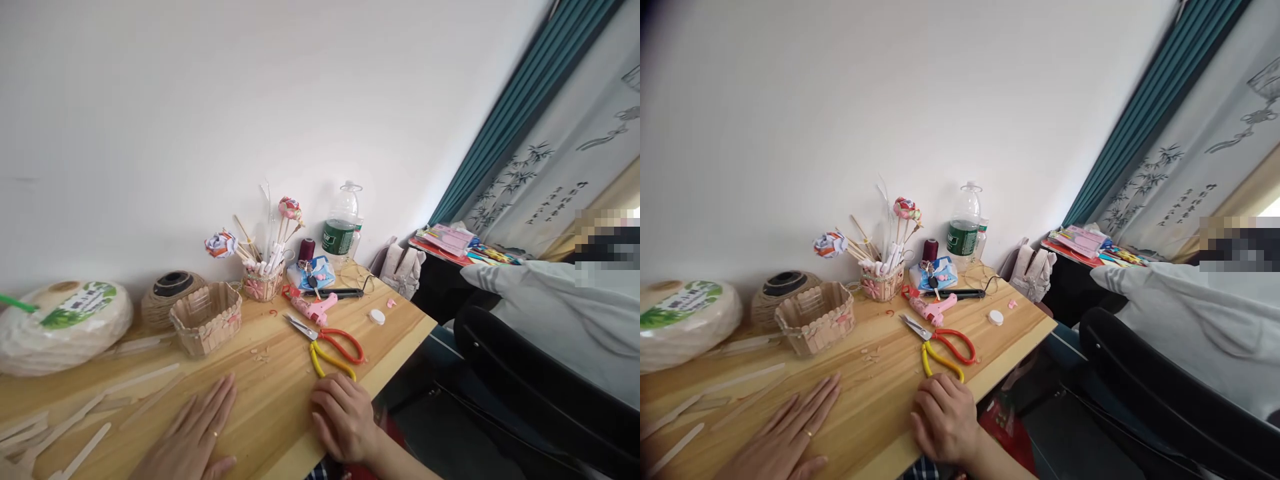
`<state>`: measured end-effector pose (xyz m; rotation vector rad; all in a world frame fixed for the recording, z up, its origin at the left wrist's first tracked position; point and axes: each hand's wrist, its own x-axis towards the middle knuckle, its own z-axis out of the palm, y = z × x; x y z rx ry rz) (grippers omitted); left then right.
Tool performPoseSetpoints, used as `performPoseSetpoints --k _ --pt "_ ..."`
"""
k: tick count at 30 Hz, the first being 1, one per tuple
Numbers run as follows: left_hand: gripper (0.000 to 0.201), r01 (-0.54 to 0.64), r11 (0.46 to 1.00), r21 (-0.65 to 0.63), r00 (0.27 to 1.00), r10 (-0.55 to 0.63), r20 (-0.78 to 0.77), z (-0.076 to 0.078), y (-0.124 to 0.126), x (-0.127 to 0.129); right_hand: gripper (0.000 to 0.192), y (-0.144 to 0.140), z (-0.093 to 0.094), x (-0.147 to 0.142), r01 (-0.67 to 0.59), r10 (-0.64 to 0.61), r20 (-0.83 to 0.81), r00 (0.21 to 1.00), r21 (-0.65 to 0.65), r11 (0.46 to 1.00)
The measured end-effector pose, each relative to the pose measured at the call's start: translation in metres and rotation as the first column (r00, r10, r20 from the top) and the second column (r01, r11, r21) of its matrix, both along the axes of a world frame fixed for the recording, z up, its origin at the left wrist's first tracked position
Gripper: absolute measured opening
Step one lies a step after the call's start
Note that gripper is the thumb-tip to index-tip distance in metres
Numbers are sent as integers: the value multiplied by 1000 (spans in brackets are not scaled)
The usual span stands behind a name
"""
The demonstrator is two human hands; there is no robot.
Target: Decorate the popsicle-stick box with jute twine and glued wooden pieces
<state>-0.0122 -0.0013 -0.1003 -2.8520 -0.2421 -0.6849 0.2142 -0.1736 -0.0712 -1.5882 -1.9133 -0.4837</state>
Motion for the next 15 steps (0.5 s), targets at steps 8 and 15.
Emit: performPoseSetpoints --k 8,15 --pt "82 -3 1000 20 1000 4 -20 -12 3 -2 19 3 -4 0 31 -32 -29 999 -12 999" --pt "80 -5 1000 2 996 5 -90 -18 7 -7 17 2 -12 6 30 -28 -20 999 104 994"
